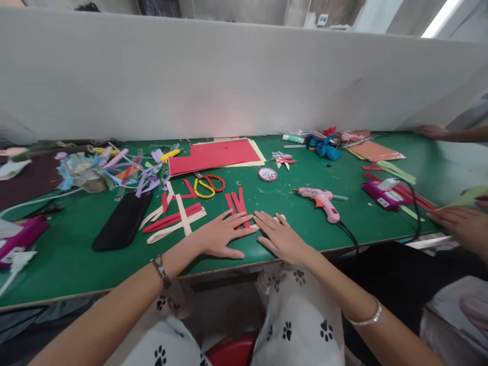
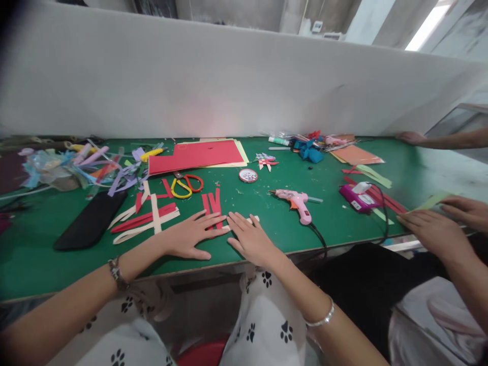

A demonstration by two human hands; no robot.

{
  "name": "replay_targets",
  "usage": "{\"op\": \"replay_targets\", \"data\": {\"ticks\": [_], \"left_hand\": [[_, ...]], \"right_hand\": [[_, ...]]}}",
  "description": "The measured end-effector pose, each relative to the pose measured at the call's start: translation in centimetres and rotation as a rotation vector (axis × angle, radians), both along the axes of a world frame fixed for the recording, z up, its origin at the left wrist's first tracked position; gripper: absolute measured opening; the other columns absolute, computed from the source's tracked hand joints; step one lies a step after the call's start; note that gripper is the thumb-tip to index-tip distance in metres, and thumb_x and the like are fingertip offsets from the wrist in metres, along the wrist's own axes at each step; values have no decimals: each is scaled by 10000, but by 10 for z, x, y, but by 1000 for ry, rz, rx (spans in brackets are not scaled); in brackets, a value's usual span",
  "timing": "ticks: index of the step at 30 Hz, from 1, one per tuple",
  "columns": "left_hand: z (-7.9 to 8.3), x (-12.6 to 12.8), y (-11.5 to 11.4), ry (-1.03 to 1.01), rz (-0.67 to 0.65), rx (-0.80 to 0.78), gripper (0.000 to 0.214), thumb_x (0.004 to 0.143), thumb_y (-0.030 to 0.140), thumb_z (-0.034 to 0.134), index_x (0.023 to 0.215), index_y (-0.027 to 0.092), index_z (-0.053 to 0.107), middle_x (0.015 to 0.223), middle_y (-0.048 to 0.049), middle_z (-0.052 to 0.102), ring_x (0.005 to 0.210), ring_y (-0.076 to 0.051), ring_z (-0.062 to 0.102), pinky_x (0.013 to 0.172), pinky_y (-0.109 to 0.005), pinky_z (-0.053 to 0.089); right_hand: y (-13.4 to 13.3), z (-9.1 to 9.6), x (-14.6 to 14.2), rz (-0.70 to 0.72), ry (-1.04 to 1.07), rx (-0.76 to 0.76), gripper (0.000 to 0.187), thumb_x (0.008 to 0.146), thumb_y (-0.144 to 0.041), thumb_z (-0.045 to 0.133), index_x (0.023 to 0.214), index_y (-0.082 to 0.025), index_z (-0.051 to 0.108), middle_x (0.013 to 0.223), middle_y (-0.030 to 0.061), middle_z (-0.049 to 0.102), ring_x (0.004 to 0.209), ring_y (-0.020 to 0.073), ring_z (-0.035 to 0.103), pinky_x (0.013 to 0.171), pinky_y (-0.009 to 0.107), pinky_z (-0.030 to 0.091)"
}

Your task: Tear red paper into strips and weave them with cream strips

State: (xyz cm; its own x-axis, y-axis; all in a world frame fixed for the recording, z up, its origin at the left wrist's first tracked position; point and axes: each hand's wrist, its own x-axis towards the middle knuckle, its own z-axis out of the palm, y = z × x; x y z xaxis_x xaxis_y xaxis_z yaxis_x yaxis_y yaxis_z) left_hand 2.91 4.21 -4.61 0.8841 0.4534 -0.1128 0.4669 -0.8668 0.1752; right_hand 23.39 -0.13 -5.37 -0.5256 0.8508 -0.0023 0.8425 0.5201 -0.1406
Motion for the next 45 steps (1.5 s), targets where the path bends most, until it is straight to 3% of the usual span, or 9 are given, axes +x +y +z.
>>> {"op": "replay_targets", "data": {"ticks": [11,24,28,31,38,42,45], "left_hand": [[-2,-10,-3,2,-11,-32,712,749,595,402,1346,272,189,1416,-85,197,1287,-270,183,1021,-509,80],[-2,-14,-6,-10,-18,-45,722,740,628,377,1340,256,225,1416,-87,200,1286,-275,184,1027,-495,77],[6,-24,-9,-133,108,3,728,767,652,250,1356,230,177,1422,-93,185,1289,-275,165,1027,-500,51],[9,-32,-14,-152,135,25,715,764,653,260,1347,243,209,1416,-79,210,1286,-275,177,1033,-484,53],[-4,-36,-26,-42,44,-45,685,763,643,303,1343,298,191,1403,-53,250,1272,-253,233,1036,-485,37],[-6,-36,-26,-33,57,-39,684,766,644,293,1343,293,192,1422,-58,187,1285,-262,194,1033,-485,71],[-6,-36,-26,-41,69,-22,700,760,642,314,1346,277,195,1424,-69,177,1288,-265,181,1037,-454,117]], "right_hand": [[-2,-1,2,30,-1,8,563,853,-463,278,1343,-186,250,1404,73,220,1292,206,192,1033,459,204],[-1,0,2,25,-34,-8,581,853,-485,252,1343,-173,246,1410,64,200,1296,200,180,1038,445,195],[-2,-1,2,31,-35,3,575,856,-482,242,1344,-178,244,1411,57,199,1297,198,179,1039,442,190],[-2,-2,3,31,-27,7,569,857,-473,246,1342,-175,249,1410,61,214,1295,200,185,1035,443,195],[-6,2,-6,-26,94,97,453,861,-379,311,1273,-198,367,1322,105,393,1216,236,338,1000,498,179],[-3,8,-24,-28,286,75,320,839,-304,401,1119,-183,499,1126,98,548,1028,204,483,872,371,333],[7,9,-37,-122,375,9,199,805,-263,471,969,-199,563,951,58,602,898,189,519,776,336,343]]}}
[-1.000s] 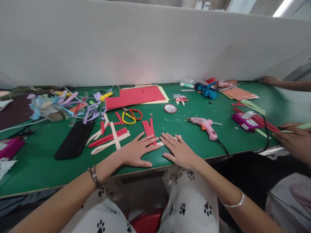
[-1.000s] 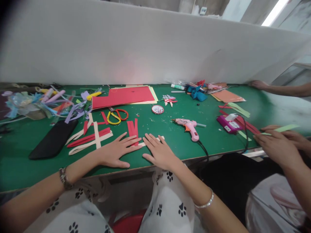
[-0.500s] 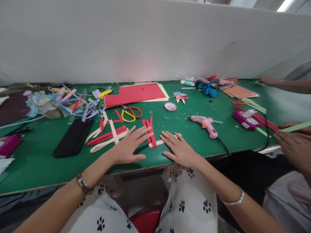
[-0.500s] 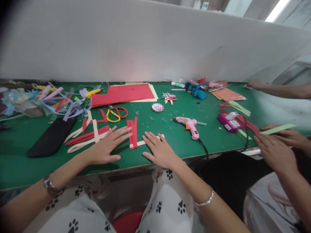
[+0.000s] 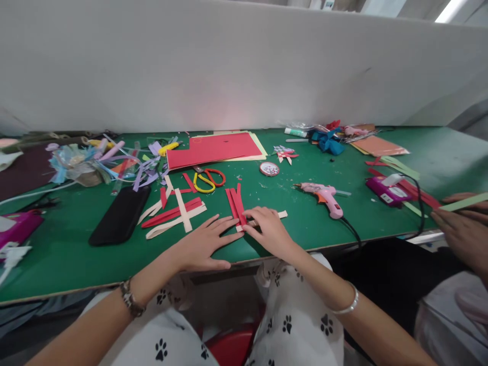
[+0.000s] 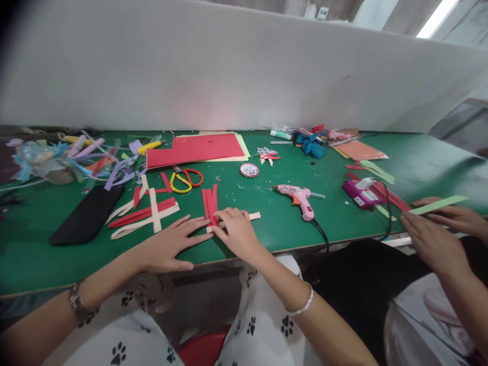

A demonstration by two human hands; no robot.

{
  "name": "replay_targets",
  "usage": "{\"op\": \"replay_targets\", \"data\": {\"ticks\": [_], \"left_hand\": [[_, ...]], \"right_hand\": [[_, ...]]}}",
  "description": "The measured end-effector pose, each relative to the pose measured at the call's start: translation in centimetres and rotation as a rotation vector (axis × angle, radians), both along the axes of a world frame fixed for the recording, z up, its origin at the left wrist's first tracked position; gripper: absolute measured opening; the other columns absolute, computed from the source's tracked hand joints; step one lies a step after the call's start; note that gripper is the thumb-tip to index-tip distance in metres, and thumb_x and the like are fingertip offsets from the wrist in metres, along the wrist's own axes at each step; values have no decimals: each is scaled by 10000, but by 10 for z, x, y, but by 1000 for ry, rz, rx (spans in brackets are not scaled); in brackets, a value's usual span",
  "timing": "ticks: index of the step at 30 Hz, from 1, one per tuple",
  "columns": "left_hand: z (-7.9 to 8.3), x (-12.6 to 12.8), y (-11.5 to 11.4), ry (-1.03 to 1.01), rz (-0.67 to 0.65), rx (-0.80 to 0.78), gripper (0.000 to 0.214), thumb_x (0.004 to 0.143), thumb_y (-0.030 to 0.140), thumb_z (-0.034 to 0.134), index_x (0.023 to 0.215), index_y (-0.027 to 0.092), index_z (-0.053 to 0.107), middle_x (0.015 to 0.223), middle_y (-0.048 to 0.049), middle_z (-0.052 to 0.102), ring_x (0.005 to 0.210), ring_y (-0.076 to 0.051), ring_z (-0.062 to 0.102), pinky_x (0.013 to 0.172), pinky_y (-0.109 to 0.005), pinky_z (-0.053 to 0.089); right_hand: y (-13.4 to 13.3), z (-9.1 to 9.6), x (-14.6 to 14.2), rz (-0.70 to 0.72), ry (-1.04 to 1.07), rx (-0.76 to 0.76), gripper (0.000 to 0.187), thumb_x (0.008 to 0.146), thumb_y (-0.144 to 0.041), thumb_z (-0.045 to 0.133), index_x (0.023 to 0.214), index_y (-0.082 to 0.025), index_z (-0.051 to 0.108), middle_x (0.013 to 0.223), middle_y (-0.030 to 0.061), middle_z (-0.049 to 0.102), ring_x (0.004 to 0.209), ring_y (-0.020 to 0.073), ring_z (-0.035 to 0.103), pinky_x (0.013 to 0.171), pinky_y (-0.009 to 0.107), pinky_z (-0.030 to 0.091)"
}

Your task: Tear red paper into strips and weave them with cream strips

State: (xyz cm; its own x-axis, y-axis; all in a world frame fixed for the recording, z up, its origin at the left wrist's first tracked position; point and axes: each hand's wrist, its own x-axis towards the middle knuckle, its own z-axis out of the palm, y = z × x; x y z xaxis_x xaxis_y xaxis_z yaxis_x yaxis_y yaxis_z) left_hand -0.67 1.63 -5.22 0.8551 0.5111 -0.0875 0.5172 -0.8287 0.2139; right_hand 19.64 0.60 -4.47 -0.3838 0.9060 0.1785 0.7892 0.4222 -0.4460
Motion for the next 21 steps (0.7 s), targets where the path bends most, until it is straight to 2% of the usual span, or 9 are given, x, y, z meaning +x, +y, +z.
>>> {"op": "replay_targets", "data": {"ticks": [4,9,12,15,18,21], "left_hand": [[-1,1,-1,9,-7,24,701,765,615,349,1346,251,206,1414,-91,209,1280,-255,209,1035,-431,151],[2,2,-2,39,-15,38,709,768,593,366,1345,210,219,1398,-102,254,1268,-263,236,1032,-456,139],[5,4,-3,54,-22,28,723,768,562,398,1343,161,222,1389,-119,269,1261,-266,247,1030,-442,160],[6,4,-3,44,-22,26,721,766,545,413,1330,124,255,1374,-145,293,1244,-277,278,1024,-434,181],[6,4,-3,8,-25,29,705,767,538,420,1322,129,272,1361,-152,315,1230,-279,305,1021,-428,192],[4,2,-3,-27,-49,39,678,768,529,426,1320,164,279,1360,-143,321,1224,-275,317,1014,-435,203]], "right_hand": [[12,-3,-7,-84,73,-101,184,727,-155,550,903,-205,575,846,26,583,836,174,527,745,332,313],[16,-9,-3,-38,200,-129,248,710,-49,500,892,-200,574,832,20,556,769,142,513,688,291,345],[17,-12,-3,1,222,-109,228,707,-43,492,859,-189,580,821,26,542,761,143,496,668,279,362],[20,-14,-6,-29,259,-89,185,720,-110,515,892,-161,561,790,32,522,742,147,483,663,282,379],[25,-16,-12,-77,323,-67,339,688,-159,569,1018,-153,493,770,18,510,719,143,470,673,285,388],[30,-18,-18,-97,365,-103,447,644,-99,567,1069,-168,446,748,-9,510,691,127,463,668,271,385]]}}
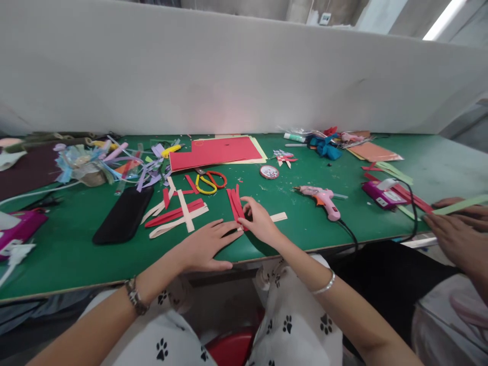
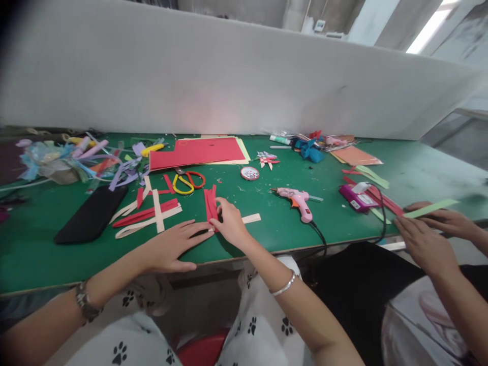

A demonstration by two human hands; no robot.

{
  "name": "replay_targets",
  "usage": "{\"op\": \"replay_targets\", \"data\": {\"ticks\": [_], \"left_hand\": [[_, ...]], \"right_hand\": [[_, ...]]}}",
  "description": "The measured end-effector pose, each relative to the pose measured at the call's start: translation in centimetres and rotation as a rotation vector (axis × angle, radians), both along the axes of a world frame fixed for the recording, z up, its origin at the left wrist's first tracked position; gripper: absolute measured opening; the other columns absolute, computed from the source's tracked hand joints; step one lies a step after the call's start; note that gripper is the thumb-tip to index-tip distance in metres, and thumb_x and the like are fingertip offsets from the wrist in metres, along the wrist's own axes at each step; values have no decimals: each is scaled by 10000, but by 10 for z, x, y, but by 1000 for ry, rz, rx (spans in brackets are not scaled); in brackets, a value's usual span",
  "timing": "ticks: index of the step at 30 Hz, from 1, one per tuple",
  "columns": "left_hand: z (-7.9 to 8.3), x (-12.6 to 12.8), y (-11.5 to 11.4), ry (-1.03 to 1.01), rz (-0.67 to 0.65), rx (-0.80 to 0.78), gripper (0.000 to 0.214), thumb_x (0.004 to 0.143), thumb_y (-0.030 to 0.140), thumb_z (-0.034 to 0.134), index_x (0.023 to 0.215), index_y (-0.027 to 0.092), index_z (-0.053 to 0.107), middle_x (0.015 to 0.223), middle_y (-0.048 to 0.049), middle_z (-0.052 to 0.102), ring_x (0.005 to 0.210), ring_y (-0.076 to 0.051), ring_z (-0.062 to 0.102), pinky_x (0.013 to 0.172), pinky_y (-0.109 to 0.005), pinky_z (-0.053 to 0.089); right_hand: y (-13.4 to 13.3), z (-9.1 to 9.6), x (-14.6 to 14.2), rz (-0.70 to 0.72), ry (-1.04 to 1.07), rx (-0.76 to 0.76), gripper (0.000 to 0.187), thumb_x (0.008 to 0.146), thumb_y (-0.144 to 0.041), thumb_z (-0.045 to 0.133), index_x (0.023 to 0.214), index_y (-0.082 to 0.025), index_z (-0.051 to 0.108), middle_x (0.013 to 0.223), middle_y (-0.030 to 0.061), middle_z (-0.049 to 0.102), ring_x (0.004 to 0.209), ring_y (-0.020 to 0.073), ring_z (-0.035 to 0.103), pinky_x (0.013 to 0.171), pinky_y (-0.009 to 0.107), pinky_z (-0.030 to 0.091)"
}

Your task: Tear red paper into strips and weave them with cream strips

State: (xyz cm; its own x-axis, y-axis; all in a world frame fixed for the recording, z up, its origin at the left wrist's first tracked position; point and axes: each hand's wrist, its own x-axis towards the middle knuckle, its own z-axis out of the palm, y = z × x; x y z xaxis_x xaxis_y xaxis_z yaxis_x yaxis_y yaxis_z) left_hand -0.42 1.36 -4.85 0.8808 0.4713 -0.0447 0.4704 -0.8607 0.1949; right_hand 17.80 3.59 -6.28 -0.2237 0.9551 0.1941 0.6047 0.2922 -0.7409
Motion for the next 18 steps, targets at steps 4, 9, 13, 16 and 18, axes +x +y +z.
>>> {"op": "replay_targets", "data": {"ticks": [4,9,13,16,18], "left_hand": [[-2,-1,0,-10,-12,7,663,765,521,437,1314,180,289,1362,-142,315,1229,-274,308,1001,-449,222],[1,2,0,-11,2,19,702,745,506,476,1317,149,280,1335,-150,351,1201,-275,338,987,-439,245],[3,6,-2,-26,5,70,702,725,526,489,1300,161,320,1276,-142,413,1142,-282,387,961,-441,272],[3,8,-2,-18,15,93,689,733,541,470,1293,163,332,1236,-142,439,1107,-278,408,944,-443,284],[2,10,-3,-17,19,105,688,737,555,456,1289,162,339,1220,-144,447,1097,-277,410,938,-443,288]], "right_hand": [[5,-1,-1,30,119,-61,429,639,-47,485,1046,-176,446,665,-52,493,597,95,455,619,236,384],[7,5,4,119,184,-135,179,643,-84,462,795,-147,533,656,-28,515,595,92,465,604,229,387],[7,8,6,138,197,-176,125,623,-57,445,636,-156,521,607,-36,527,579,86,477,585,211,382],[8,9,6,116,187,-196,155,612,-25,448,624,-156,530,566,-50,532,541,78,481,562,197,376],[9,9,6,106,148,-181,147,626,-27,464,625,-152,541,552,-50,531,525,75,476,543,192,367]]}}
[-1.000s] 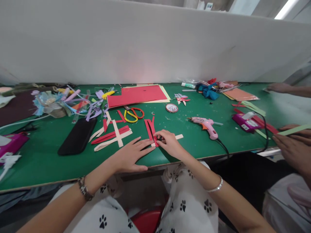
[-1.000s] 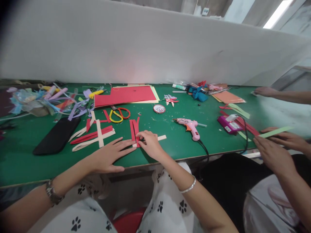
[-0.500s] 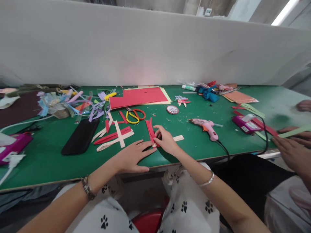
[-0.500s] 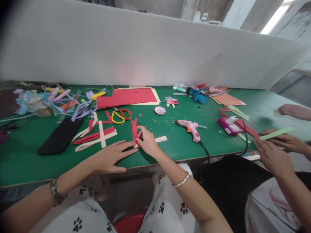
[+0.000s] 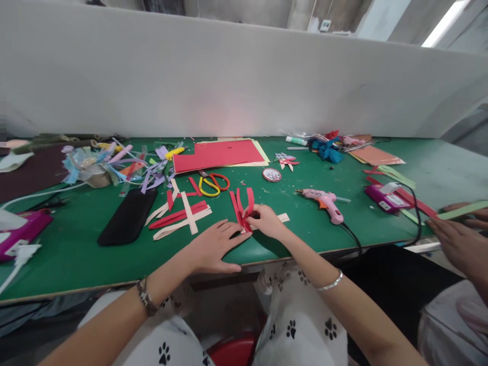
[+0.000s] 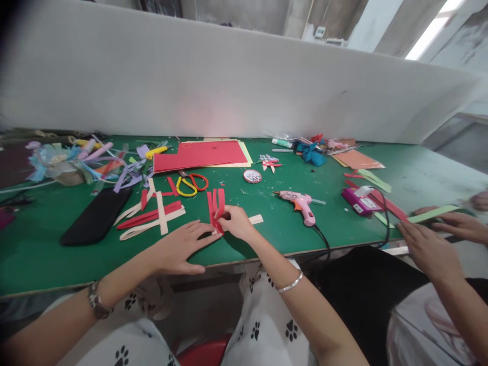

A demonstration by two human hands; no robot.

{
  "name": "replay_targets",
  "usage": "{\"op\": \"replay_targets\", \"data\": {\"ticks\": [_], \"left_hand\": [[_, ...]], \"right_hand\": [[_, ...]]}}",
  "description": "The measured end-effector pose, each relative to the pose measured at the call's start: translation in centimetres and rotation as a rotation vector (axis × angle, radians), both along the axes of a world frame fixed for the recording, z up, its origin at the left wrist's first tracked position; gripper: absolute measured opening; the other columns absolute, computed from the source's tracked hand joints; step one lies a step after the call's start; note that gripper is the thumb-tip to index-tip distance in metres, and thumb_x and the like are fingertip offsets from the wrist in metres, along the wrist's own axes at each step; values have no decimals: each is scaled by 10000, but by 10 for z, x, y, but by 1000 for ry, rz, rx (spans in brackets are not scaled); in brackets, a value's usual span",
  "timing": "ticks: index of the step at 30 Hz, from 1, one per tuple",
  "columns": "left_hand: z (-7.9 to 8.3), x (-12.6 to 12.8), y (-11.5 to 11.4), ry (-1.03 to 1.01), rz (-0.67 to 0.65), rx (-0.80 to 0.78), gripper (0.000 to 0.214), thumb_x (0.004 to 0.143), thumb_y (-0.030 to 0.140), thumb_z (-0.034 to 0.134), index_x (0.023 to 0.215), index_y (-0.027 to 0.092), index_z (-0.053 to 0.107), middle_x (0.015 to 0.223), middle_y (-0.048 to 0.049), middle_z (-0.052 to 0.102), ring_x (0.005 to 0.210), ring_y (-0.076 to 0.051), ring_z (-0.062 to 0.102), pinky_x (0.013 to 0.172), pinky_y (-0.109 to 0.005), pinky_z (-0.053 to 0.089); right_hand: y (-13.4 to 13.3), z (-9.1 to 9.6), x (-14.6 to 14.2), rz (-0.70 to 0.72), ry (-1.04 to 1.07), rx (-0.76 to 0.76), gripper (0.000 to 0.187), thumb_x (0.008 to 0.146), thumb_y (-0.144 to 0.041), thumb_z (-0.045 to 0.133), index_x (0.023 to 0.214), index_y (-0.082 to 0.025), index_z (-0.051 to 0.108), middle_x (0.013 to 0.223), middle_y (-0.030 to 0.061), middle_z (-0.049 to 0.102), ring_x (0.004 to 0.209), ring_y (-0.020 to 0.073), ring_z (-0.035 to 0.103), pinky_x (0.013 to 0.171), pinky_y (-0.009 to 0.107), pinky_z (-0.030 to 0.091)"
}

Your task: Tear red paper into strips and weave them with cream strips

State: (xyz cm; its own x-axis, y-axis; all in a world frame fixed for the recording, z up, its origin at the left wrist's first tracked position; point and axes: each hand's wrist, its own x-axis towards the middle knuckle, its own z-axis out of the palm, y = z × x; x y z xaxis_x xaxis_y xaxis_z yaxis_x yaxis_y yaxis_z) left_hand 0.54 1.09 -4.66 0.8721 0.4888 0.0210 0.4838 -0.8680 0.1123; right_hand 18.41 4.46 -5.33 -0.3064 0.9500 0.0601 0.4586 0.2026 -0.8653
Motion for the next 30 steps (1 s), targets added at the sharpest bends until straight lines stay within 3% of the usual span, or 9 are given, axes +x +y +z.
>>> {"op": "replay_targets", "data": {"ticks": [8,12,18,24,30], "left_hand": [[-1,3,2,6,-11,34,670,748,593,405,1258,160,389,1155,-143,479,1053,-276,422,902,-424,319],[-1,4,2,-16,-7,20,664,743,585,421,1253,160,391,1137,-128,489,1040,-264,425,895,-407,326],[0,4,1,-14,8,1,682,745,565,431,1263,126,369,1147,-140,483,1036,-267,422,891,-408,332],[0,4,1,-26,5,-11,662,741,550,456,1249,130,392,1135,-137,491,1056,-270,417,904,-409,330],[2,5,1,-11,3,1,662,733,543,478,1244,130,401,1134,-144,493,1034,-271,431,896,-404,336]], "right_hand": [[9,3,2,-79,-248,204,121,663,-87,570,555,-142,576,564,-20,516,546,79,444,540,193,339],[10,2,-1,-88,-255,195,123,659,-94,581,547,-144,594,574,-8,562,555,83,469,545,192,340],[4,4,-9,-112,-230,30,135,694,-172,548,590,-146,630,531,-12,598,469,79,486,498,192,339],[7,3,-6,-105,-307,144,111,684,-160,550,589,-155,608,586,0,612,541,92,498,520,196,339],[13,4,-4,-79,-371,149,54,653,-131,583,618,-161,611,581,-3,599,536,95,492,510,199,339]]}}
